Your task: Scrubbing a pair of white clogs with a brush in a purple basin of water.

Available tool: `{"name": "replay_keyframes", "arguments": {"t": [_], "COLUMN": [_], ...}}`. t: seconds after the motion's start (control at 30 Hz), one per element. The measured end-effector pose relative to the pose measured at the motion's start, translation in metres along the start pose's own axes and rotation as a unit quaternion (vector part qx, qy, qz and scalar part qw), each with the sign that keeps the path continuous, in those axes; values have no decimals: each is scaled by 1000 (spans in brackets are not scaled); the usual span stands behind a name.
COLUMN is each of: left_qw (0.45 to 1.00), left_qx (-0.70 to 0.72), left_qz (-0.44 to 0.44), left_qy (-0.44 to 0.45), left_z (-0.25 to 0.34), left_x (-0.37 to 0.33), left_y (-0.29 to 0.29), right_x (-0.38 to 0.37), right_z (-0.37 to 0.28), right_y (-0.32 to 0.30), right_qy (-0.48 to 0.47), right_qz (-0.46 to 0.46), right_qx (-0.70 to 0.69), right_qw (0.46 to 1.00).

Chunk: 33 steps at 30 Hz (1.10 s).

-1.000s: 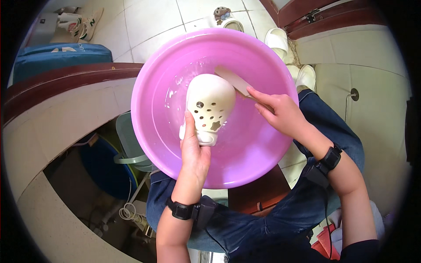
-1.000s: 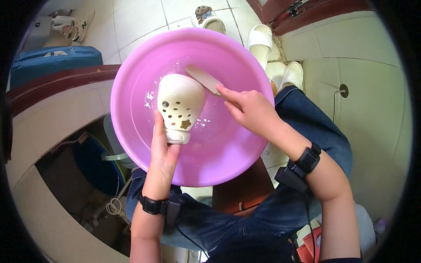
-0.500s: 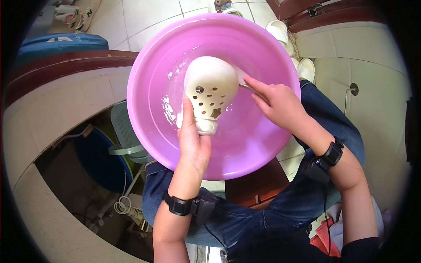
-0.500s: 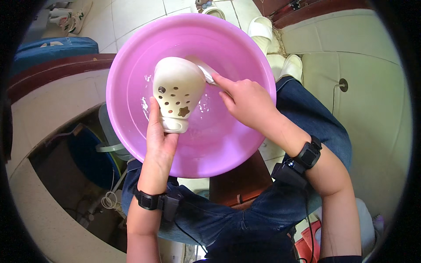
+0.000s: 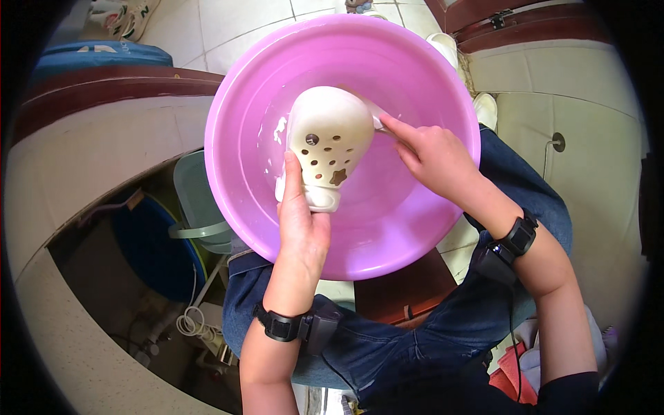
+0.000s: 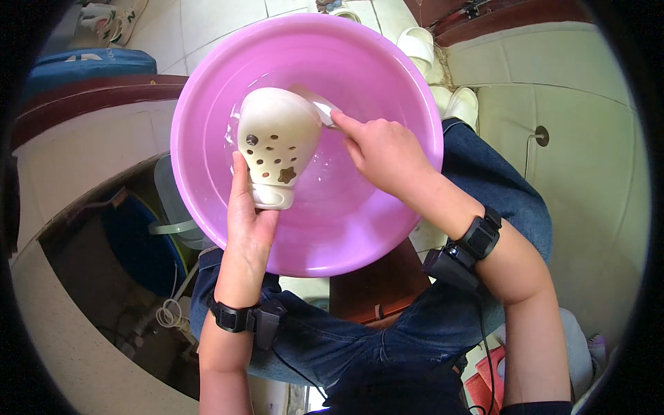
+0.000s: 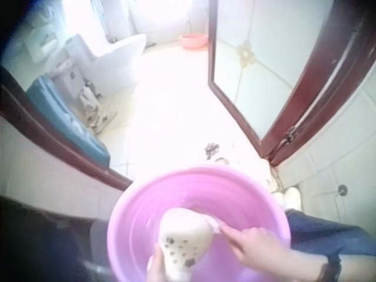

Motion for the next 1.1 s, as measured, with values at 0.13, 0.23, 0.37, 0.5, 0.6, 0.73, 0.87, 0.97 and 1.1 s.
{"name": "replay_keyframes", "arguments": {"t": [0.13, 0.23, 0.37, 0.5, 0.6, 0.73, 0.87, 0.97, 1.1], "left_qw": [1000, 1000, 1000, 1000, 999, 1000, 1000, 1000, 1000], "left_qx": [12, 14, 15, 11, 17, 15, 25, 28, 22], "left_qz": [0, 1, -4, 12, 21, 16, 13, 5, 18], "left_qy": [-3, -5, -4, -9, -23, -23, -5, -4, -2], "left_z": [3, 4, 6, 6, 4, 4, 3, 5, -2], "left_x": [5, 4, 5, 4, 1, 3, 2, 4, 3], "left_y": [3, -1, -9, -13, -18, -12, -14, -9, 2], "right_x": [-5, -5, -6, -9, -11, -4, 11, 19, 14], "right_z": [15, 26, 32, 11, -6, -18, -24, -23, -6], "right_y": [11, 24, 39, 24, -1, -29, -25, -17, -22], "right_qy": [9, 72, 85, -3, 16, -110, -193, -237, -188], "right_qz": [44, 23, -53, -22, 35, 150, 144, 120, 197], "right_qx": [131, 213, 147, -74, -181, -252, -203, -34, 23], "right_qw": [990, 974, 984, 997, 983, 950, 949, 964, 962]}}
Point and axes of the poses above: each hand's wrist, its own x-axis away from the middle knuckle, its own y-axis out of the palm, z = x × y, the point moved 4 cm from there along -x, towards the middle knuckle, and after that the axes turned 11 degrees about y, right-handed, at the moved point
